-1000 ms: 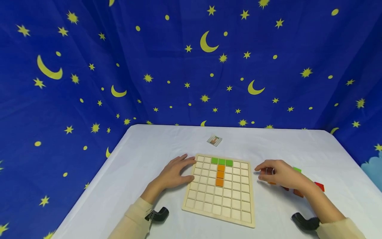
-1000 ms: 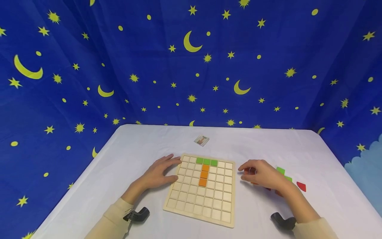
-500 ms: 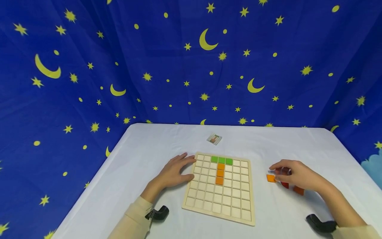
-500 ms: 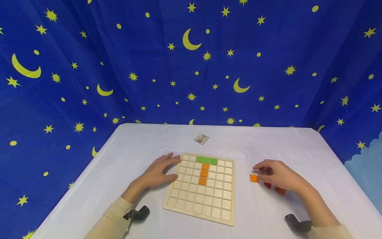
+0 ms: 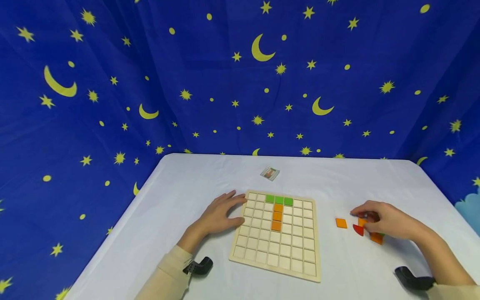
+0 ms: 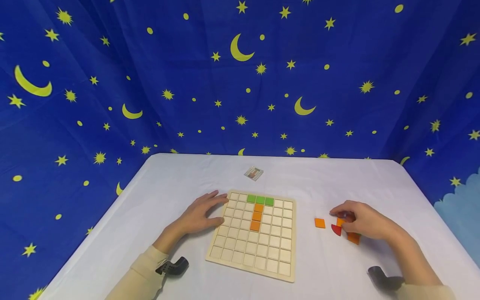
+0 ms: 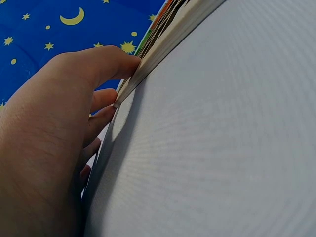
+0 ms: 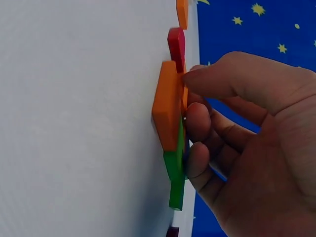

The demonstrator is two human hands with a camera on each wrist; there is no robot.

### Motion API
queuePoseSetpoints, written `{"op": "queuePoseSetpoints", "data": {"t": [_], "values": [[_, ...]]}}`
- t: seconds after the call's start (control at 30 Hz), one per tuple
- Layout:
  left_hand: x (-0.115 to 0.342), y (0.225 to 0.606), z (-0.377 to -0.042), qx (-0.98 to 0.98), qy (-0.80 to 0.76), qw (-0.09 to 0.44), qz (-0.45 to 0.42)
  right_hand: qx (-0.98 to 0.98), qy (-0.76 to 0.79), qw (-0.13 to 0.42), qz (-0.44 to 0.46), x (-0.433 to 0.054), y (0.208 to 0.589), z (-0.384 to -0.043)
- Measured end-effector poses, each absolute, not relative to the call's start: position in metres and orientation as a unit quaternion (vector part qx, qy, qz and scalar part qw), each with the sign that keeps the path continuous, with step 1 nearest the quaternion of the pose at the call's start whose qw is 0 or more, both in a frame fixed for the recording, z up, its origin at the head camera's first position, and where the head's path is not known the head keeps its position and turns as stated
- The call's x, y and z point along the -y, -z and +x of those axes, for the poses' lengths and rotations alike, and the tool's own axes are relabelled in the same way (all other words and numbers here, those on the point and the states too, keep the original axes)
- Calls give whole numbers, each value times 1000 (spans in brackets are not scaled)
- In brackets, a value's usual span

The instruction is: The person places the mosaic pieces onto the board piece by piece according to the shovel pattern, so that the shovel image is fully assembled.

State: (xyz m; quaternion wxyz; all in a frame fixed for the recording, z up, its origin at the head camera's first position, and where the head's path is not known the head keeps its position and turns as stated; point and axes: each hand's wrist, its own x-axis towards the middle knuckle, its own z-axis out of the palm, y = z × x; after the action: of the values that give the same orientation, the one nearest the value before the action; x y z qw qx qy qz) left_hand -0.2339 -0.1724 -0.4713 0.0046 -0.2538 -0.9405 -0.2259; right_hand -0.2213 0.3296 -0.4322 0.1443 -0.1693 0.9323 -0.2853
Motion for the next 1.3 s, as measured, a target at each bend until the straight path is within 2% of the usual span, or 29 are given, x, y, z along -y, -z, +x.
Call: {"op": "queuePoseSetpoints", "data": {"t": [0.33, 0.63, 1.3], "values": [[172, 470, -234, 942, 221, 4, -252, -930, 288, 168, -156, -334, 432, -220], [173, 468, -232, 938, 224, 11, -263, -933, 290, 143, -159, -331, 435, -221], [173, 468, -232, 938, 226, 10, -263, -903, 350, 151, -200, -308, 439, -223]]}}
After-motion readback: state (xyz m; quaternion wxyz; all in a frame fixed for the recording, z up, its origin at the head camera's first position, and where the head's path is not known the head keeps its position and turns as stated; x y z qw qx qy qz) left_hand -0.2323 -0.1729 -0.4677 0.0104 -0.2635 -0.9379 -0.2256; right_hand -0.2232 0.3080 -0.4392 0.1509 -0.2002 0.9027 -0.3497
